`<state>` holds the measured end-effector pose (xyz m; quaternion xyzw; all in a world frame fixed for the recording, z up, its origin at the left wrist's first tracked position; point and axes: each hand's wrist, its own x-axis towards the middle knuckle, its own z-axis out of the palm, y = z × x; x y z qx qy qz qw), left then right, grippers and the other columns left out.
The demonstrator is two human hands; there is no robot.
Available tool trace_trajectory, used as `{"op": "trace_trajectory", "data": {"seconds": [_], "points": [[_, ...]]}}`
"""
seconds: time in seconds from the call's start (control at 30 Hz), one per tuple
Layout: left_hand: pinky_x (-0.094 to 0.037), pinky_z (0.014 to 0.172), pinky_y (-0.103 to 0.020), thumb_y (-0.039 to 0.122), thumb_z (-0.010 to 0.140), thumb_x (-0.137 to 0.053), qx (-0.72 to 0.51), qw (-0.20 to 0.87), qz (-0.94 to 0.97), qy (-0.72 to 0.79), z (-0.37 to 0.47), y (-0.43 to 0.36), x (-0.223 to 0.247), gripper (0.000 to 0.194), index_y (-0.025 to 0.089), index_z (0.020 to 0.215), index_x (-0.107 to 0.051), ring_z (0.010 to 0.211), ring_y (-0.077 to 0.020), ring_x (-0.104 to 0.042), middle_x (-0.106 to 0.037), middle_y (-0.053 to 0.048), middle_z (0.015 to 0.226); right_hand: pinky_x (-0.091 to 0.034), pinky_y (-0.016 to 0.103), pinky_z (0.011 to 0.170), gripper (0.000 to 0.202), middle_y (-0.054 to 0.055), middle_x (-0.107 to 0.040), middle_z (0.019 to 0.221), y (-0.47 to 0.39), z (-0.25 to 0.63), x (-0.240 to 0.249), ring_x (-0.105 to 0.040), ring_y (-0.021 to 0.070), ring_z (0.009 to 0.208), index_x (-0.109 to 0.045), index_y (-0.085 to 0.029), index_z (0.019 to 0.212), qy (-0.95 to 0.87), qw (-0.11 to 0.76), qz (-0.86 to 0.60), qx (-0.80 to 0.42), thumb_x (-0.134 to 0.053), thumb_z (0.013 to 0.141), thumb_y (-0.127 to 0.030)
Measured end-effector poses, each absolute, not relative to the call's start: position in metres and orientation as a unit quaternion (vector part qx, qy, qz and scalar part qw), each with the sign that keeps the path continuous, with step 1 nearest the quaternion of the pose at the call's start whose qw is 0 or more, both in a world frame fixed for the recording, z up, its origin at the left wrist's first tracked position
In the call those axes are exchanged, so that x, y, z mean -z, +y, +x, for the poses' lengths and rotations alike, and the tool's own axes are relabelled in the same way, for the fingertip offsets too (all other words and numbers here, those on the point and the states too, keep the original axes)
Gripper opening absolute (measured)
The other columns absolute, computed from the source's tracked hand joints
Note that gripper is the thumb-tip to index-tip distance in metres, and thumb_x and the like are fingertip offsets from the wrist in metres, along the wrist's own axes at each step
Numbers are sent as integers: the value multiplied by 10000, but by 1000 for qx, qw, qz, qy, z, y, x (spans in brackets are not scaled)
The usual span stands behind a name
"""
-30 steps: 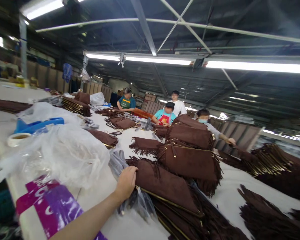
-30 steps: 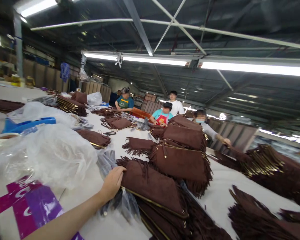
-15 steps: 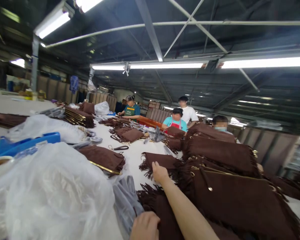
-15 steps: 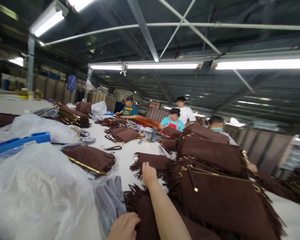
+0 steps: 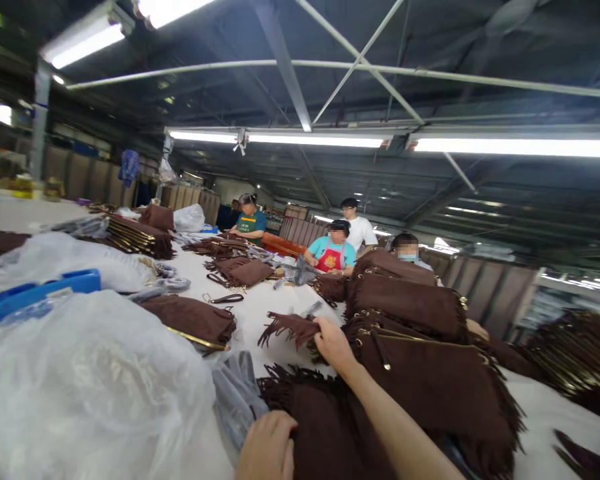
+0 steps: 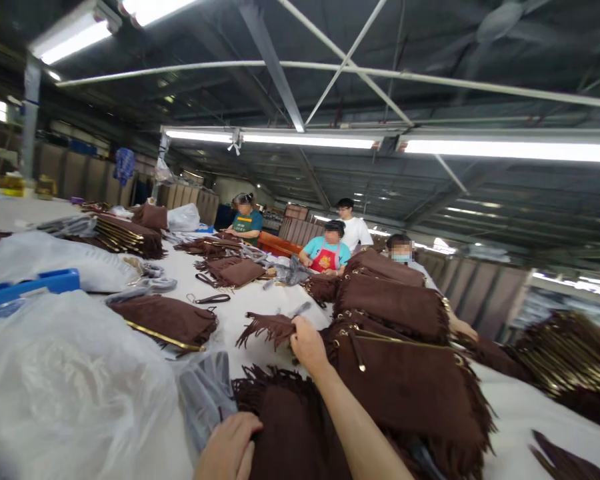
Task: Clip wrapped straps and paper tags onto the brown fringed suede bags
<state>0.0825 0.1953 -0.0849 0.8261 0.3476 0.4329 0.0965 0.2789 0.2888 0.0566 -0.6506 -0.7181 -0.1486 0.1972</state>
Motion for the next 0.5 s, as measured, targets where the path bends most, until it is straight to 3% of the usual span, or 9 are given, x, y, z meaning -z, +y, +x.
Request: {"op": "trace_trajectory", "data": {"seconds": [0.13,0.2,0.33,0.5], "points": [[-491,843,-368,182,925,-332,-448,134,806,363,75,175,56,302,196,1017,-619,936,-220,-623,-679,-79,1004,-506,320,820,391,70,-665,960,174,341,-97,-624,219,918,-580,-180,1038,-714,281,-627,138,-326,753,-95],[-487,864,-393,193,932,-323,-440,139,807,369,74,170,49,309,187,1022,-618,955,-231,-616,-677,-85,1012,-503,327,838,349,71,-672,1014,113,373,-93,-625,235,959,-583,-204,1017,-704,353,-611,79,-395,723,-188],[-480,907,-408,194,930,-335,-426,118,818,369,73,171,48,303,168,1053,-610,1012,-235,-608,-674,-95,1063,-503,342,843,194,74,-702,1002,6,413,-42,-637,279,967,-614,-236,755,-656,400,-639,-43,-477,631,-294],[-474,940,-399,148,906,-356,-425,90,826,360,67,168,44,280,159,1033,-606,1040,-229,-599,-662,-107,1082,-460,344,916,249,78,-684,1092,-74,429,11,-612,256,1037,-630,-232,833,-610,425,-668,-40,-463,648,-245]]}}
